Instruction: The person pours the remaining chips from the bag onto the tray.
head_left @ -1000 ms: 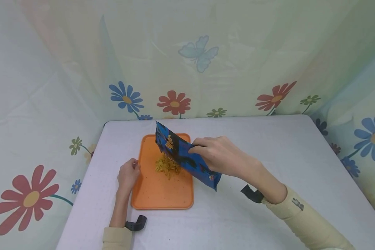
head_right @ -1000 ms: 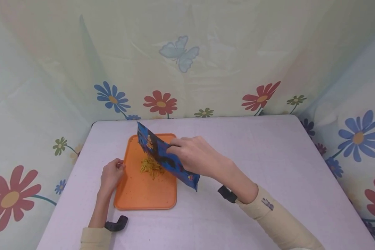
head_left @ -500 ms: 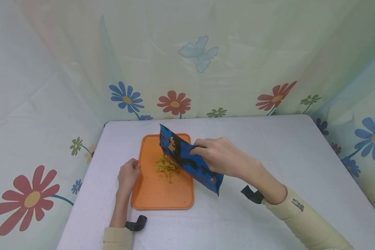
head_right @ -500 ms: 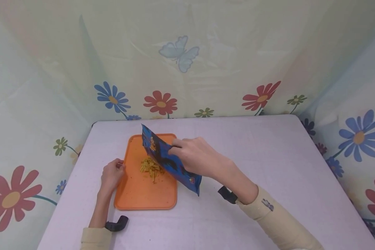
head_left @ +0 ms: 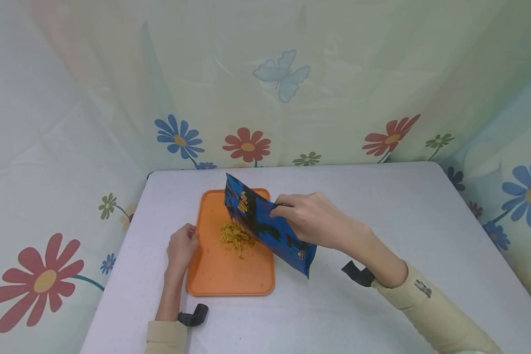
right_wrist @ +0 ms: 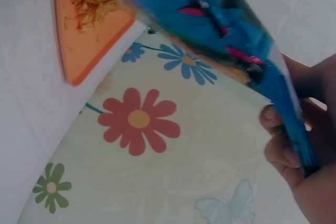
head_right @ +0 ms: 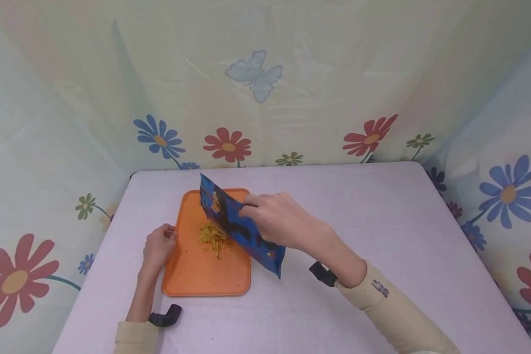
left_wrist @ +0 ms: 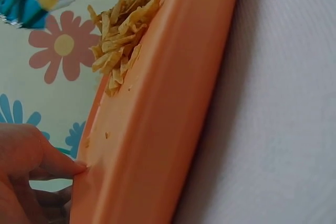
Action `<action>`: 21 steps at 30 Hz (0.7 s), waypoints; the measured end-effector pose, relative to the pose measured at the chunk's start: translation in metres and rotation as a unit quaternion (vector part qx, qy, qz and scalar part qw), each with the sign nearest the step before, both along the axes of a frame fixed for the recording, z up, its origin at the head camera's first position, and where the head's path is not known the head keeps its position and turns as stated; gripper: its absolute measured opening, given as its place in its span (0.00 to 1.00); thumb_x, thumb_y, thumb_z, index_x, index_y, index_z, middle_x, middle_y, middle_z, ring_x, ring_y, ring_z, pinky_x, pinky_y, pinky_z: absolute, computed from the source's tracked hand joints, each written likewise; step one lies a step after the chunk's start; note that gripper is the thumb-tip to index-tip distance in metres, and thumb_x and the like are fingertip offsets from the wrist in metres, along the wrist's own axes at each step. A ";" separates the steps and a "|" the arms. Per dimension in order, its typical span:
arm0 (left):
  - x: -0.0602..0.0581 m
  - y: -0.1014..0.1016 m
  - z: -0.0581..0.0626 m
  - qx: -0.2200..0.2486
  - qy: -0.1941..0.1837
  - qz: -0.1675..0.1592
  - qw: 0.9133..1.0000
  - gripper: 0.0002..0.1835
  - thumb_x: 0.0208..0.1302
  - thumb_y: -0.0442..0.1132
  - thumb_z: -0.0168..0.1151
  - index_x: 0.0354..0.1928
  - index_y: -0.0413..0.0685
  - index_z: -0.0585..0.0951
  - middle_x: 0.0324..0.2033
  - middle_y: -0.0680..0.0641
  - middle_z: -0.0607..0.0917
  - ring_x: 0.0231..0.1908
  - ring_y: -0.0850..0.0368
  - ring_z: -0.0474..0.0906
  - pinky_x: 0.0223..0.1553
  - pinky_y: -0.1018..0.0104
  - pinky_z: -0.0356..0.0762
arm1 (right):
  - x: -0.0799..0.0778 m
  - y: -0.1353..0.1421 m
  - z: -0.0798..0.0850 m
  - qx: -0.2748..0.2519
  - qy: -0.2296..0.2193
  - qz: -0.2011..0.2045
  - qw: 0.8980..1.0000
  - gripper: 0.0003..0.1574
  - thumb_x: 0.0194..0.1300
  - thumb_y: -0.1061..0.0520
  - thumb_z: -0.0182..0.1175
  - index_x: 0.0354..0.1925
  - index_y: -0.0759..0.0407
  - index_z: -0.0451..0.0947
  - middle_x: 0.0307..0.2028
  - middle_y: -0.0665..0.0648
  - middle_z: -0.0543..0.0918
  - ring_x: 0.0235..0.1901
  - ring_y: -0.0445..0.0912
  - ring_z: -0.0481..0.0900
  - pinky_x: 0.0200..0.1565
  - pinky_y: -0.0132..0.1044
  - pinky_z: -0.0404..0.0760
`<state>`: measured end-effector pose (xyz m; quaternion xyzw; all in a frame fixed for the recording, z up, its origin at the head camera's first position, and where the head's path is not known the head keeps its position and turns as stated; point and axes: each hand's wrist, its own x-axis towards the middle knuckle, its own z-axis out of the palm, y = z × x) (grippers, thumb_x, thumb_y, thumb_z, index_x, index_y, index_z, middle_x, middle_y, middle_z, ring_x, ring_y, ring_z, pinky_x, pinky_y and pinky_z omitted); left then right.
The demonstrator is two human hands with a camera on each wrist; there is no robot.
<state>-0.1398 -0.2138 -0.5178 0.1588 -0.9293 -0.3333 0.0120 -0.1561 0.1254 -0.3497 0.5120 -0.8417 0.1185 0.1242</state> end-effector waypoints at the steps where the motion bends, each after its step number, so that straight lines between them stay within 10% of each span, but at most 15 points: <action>1: 0.000 0.000 0.000 0.000 0.000 0.000 1.000 0.13 0.72 0.33 0.58 0.54 0.34 0.82 0.37 0.37 0.87 0.27 0.52 0.79 0.27 0.65 0.73 | 0.000 0.000 0.000 0.000 -0.001 -0.001 1.000 0.11 0.64 0.67 0.68 0.44 0.57 0.89 0.39 0.53 0.87 0.28 0.42 0.83 0.23 0.22 0.70; 21: -0.001 0.001 0.001 0.003 0.002 0.000 1.000 0.13 0.72 0.33 0.59 0.54 0.34 0.82 0.38 0.37 0.87 0.29 0.51 0.81 0.28 0.65 0.74 | -0.001 0.001 0.002 -0.006 -0.020 0.001 1.000 0.11 0.64 0.67 0.67 0.44 0.57 0.88 0.42 0.54 0.88 0.28 0.43 0.85 0.23 0.22 0.71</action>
